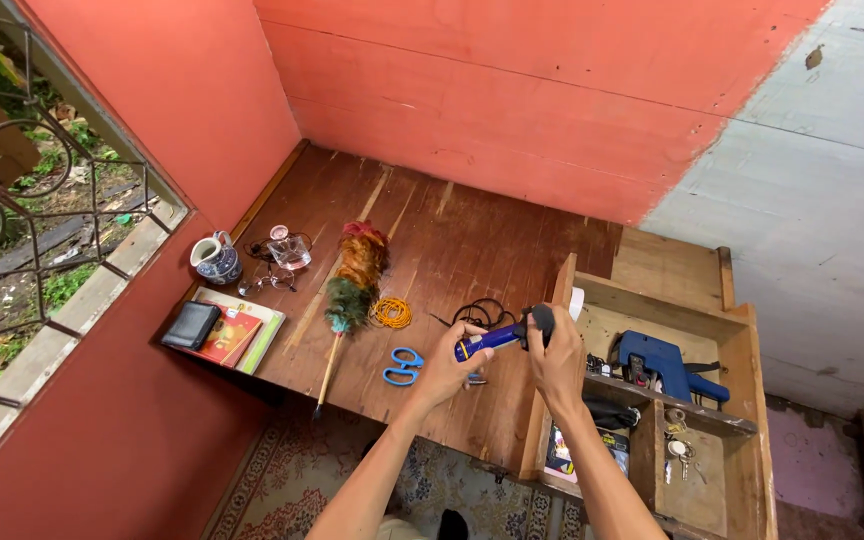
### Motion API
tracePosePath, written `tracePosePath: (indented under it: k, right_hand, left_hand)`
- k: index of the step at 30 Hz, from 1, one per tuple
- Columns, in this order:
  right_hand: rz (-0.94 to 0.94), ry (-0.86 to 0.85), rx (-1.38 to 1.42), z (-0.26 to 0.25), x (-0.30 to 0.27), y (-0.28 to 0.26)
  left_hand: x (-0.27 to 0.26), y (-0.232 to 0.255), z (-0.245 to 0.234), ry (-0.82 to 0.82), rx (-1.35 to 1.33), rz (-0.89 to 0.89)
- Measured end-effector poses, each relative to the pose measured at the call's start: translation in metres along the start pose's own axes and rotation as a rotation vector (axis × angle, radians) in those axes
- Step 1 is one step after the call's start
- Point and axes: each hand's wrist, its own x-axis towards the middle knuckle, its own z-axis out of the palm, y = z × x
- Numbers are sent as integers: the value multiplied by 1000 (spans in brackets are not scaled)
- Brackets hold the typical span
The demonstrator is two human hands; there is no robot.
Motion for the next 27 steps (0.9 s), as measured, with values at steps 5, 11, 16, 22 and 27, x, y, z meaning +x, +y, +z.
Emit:
tracePosePath:
  k: [5,11,16,22,27]
  right_hand:
    - [-552,88,-318,3,-9,4]
    - [-817,15,-424,15,-10,-15]
    - [-706,-156,-475,31,1,-11]
    - [-303,-462,-400,31,13,-30]
    - [-268,-558,-493,40,18,-32]
  left_hand:
    - [9,-42,-20,-9,-17,89]
    - [19,-61,-50,78,-162,-88]
    - [6,-34,-50,160,187,205]
    - [-12,17,-45,0,491,232]
    - [14,6,-74,59,420,251]
